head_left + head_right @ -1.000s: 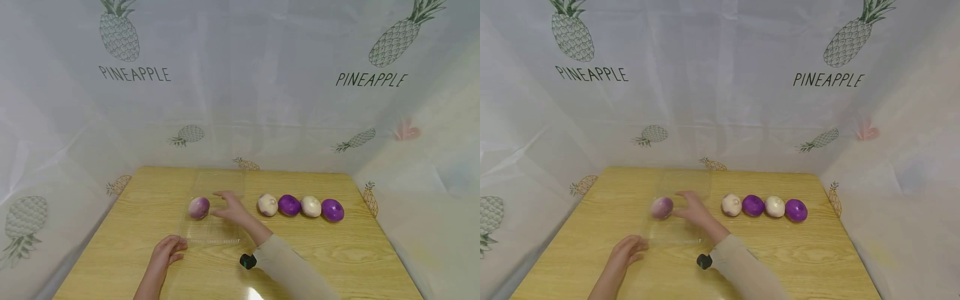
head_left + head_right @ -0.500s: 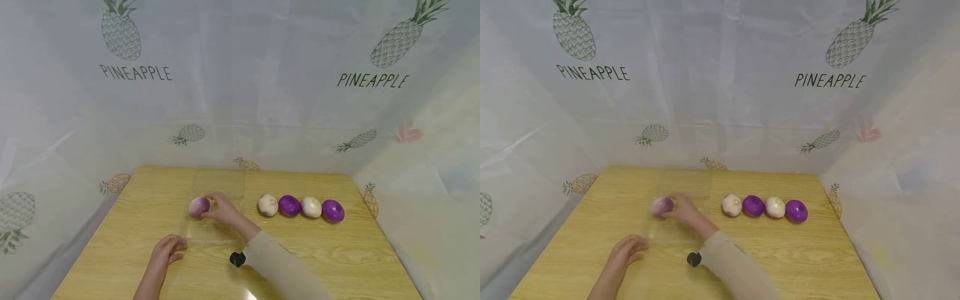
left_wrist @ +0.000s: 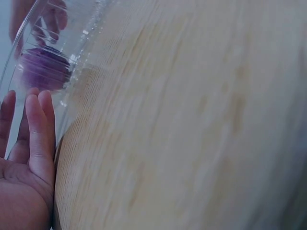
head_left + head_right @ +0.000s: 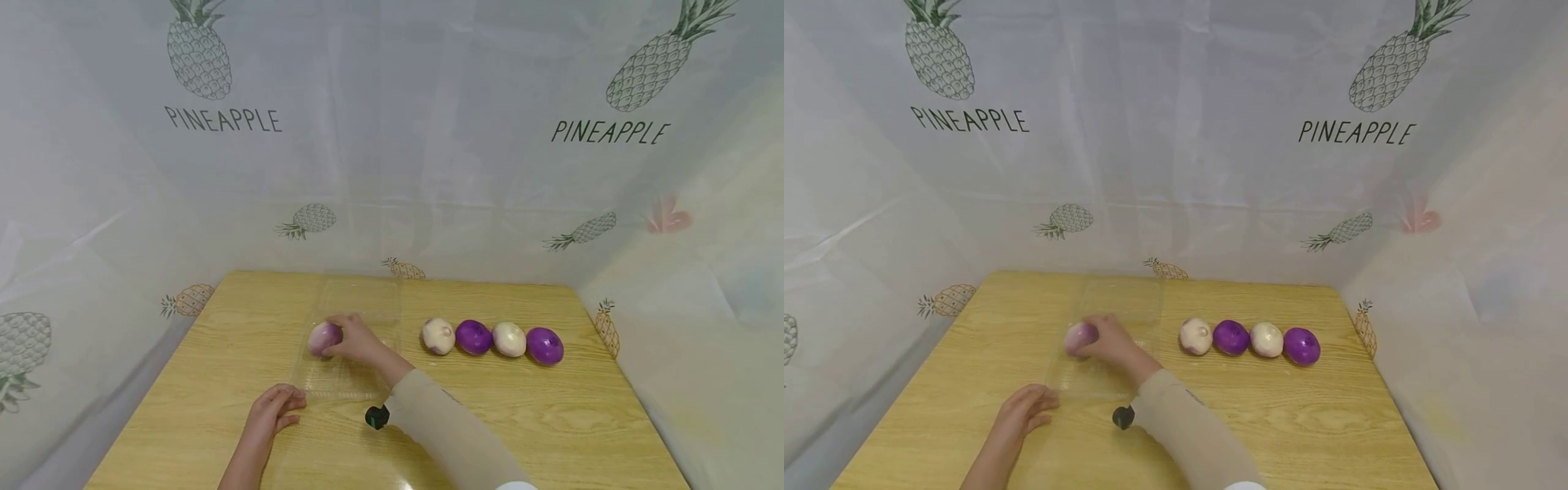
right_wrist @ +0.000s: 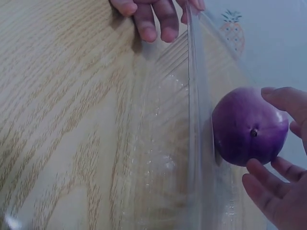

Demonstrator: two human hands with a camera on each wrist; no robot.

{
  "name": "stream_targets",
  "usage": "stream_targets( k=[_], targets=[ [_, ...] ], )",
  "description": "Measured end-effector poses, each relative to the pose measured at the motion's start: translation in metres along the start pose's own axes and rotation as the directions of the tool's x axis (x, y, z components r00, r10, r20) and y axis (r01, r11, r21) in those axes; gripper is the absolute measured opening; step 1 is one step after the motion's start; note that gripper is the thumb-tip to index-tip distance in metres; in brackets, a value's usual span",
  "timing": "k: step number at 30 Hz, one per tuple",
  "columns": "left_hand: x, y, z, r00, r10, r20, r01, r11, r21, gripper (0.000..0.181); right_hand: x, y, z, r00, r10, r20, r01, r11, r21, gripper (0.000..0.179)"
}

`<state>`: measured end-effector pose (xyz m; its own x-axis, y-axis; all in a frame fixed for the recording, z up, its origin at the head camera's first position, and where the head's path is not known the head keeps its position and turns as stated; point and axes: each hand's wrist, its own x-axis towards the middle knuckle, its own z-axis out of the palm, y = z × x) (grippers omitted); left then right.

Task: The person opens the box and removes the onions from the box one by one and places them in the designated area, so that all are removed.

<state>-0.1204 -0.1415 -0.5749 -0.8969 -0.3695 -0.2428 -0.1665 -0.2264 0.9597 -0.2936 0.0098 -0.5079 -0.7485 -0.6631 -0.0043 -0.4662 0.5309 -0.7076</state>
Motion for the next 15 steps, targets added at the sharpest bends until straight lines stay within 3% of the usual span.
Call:
stream_targets(
  k=[3,15],
  targets=[
    [-0.0007,0.0003,0.0004,1.0,-0.001,-0.001,0.001,1.0,-0.006,0.023,0.0024,-0.0006,0.0018,1.0,0.014,0.008,-0.014,1.0,-0.025,0.07],
    [-0.0006,-0.0013,0.0005,1.0,-0.001,-0.006,0.001,1.0,-0.007,0.023,-0.0002,-0.0043,0.006,0.998,0.054,-0.026,-0.053,0.998,0.041,0.064]
  ],
)
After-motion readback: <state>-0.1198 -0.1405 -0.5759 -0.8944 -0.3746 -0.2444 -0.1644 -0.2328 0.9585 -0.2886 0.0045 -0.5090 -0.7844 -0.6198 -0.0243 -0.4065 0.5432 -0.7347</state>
